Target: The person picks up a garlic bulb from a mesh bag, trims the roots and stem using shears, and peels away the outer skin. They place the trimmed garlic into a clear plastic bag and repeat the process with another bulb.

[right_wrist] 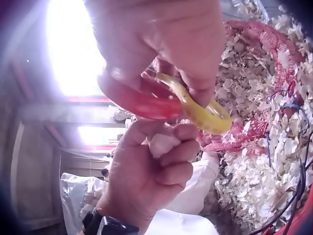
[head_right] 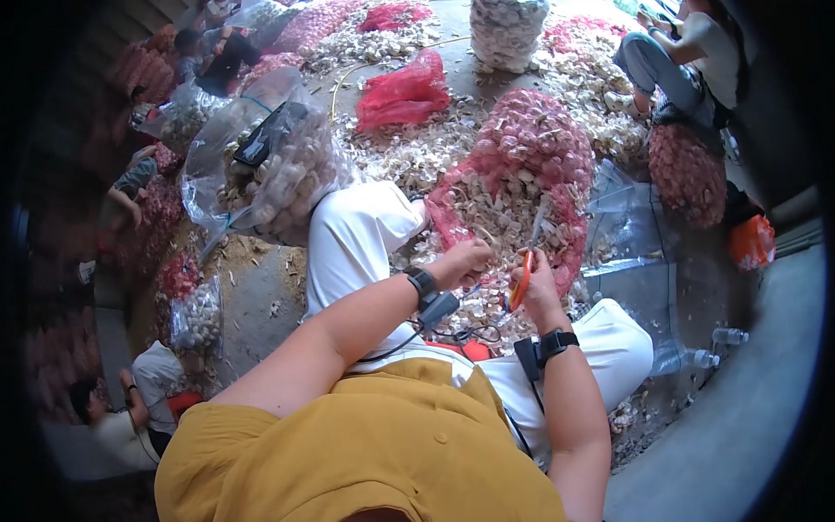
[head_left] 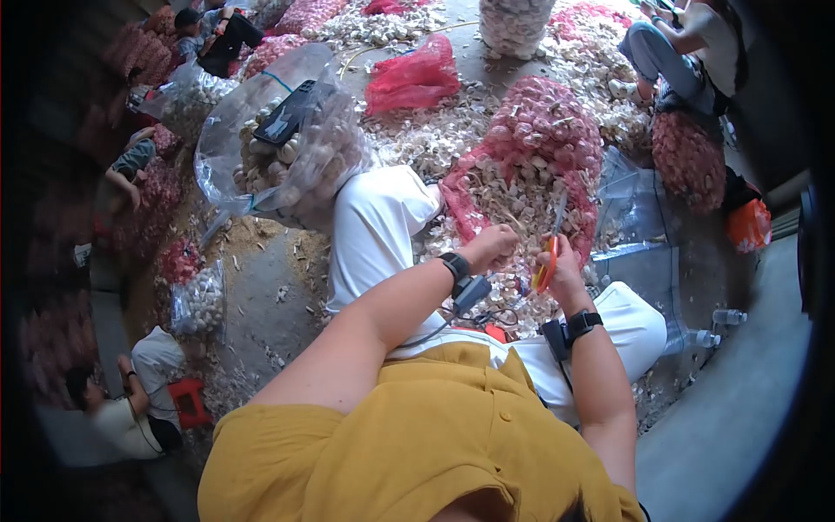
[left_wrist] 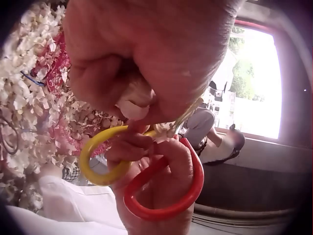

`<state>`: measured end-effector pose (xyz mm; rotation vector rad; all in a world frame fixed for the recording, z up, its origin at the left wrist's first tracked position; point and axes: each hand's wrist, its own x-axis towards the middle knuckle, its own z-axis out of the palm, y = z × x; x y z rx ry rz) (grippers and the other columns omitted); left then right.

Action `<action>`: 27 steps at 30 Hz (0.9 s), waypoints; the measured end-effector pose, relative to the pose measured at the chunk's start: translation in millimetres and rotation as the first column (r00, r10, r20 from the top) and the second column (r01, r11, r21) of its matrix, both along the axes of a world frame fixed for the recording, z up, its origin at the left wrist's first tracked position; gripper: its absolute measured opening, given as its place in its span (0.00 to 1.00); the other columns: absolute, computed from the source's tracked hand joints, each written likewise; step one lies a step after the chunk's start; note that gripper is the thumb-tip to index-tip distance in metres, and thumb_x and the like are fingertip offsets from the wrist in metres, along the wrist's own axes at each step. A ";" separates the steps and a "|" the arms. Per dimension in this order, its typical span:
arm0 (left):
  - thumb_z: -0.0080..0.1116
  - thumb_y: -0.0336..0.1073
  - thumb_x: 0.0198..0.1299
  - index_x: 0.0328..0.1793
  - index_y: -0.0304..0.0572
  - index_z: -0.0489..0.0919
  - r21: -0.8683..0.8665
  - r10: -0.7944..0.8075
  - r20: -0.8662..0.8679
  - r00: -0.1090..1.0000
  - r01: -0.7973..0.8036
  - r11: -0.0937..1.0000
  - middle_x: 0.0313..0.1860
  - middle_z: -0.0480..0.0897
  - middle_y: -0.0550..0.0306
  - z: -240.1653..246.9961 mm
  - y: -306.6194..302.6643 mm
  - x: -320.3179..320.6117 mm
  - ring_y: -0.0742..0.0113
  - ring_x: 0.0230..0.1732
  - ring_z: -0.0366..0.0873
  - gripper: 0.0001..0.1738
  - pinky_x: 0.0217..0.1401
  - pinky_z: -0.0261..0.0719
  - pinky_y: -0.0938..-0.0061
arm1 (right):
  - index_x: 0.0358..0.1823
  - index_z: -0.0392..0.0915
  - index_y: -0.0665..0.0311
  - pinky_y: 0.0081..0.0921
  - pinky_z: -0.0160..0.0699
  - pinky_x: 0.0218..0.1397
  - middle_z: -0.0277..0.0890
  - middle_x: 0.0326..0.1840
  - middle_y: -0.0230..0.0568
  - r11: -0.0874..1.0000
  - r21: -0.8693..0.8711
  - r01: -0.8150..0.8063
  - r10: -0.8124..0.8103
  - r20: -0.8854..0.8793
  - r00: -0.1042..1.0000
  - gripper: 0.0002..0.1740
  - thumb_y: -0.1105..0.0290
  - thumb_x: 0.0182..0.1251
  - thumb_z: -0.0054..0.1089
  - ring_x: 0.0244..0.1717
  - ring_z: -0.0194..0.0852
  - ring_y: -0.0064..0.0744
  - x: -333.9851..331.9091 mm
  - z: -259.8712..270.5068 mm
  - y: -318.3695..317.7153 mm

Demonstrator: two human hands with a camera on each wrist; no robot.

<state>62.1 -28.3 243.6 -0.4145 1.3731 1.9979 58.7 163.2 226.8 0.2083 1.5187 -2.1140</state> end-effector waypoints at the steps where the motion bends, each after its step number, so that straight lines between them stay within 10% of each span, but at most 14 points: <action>1: 0.54 0.52 0.62 0.35 0.51 0.68 0.028 0.009 0.056 0.998 -0.010 1.000 0.15 0.58 0.72 -0.4 -4.4 -5.5 0.80 0.12 0.53 0.15 0.11 0.42 0.82 | 0.56 0.60 0.57 0.24 0.72 0.34 0.70 0.38 0.39 0.998 0.040 -0.046 0.048 -0.039 0.998 0.28 0.77 0.51 0.56 0.32 0.70 0.28 1.1 -4.1 4.0; 5: 0.51 0.57 0.62 0.32 0.51 0.69 -0.012 0.199 0.231 0.952 -0.202 0.979 0.19 0.68 0.66 -14.2 -21.4 -23.4 0.77 0.15 0.60 0.19 0.12 0.50 0.82 | 0.56 0.61 0.61 0.25 0.69 0.38 0.68 0.34 0.37 0.950 0.301 -0.081 0.140 -0.178 0.974 0.26 0.70 0.55 0.57 0.32 0.66 0.29 10.3 -24.2 4.8; 7: 0.54 0.49 0.62 0.32 0.50 0.71 0.360 0.154 0.125 0.980 -0.189 0.914 0.25 0.73 0.62 -17.3 -31.3 -30.4 0.73 0.24 0.71 0.14 0.19 0.64 0.82 | 0.56 0.61 0.61 0.26 0.70 0.38 0.69 0.34 0.39 0.912 0.394 -0.117 0.211 -0.203 0.956 0.26 0.67 0.56 0.58 0.33 0.67 0.30 11.9 -14.6 2.8; 11: 0.52 0.29 0.55 0.34 0.45 0.72 0.266 0.158 0.027 0.987 -0.160 0.951 0.33 0.75 0.60 -16.7 -43.0 -38.4 0.66 0.38 0.78 0.02 0.35 0.76 0.79 | 0.55 0.66 0.64 0.29 0.72 0.44 0.74 0.39 0.49 0.810 0.572 -0.129 0.322 -0.250 0.913 0.27 0.61 0.56 0.61 0.39 0.73 0.36 15.1 15.9 0.0; 19: 0.52 0.25 0.55 0.50 0.44 0.68 0.148 0.120 -0.076 0.990 -0.108 0.983 0.39 0.74 0.59 4.3 -13.6 -19.2 0.71 0.36 0.73 0.16 0.39 0.72 0.73 | 0.55 0.70 0.65 0.35 0.72 0.52 0.73 0.45 0.59 0.698 0.716 -0.011 0.412 -0.390 0.824 0.26 0.62 0.57 0.61 0.48 0.73 0.54 14.0 16.2 -5.8; 27: 0.55 0.31 0.60 0.42 0.44 0.68 0.054 0.037 -0.162 0.986 -0.029 0.998 0.32 0.73 0.63 9.9 -5.3 -19.7 0.76 0.29 0.69 0.08 0.29 0.66 0.79 | 0.55 0.70 0.65 0.37 0.72 0.50 0.72 0.42 0.59 0.687 0.726 0.029 0.424 -0.433 0.795 0.22 0.67 0.58 0.58 0.46 0.73 0.54 10.2 3.7 -4.7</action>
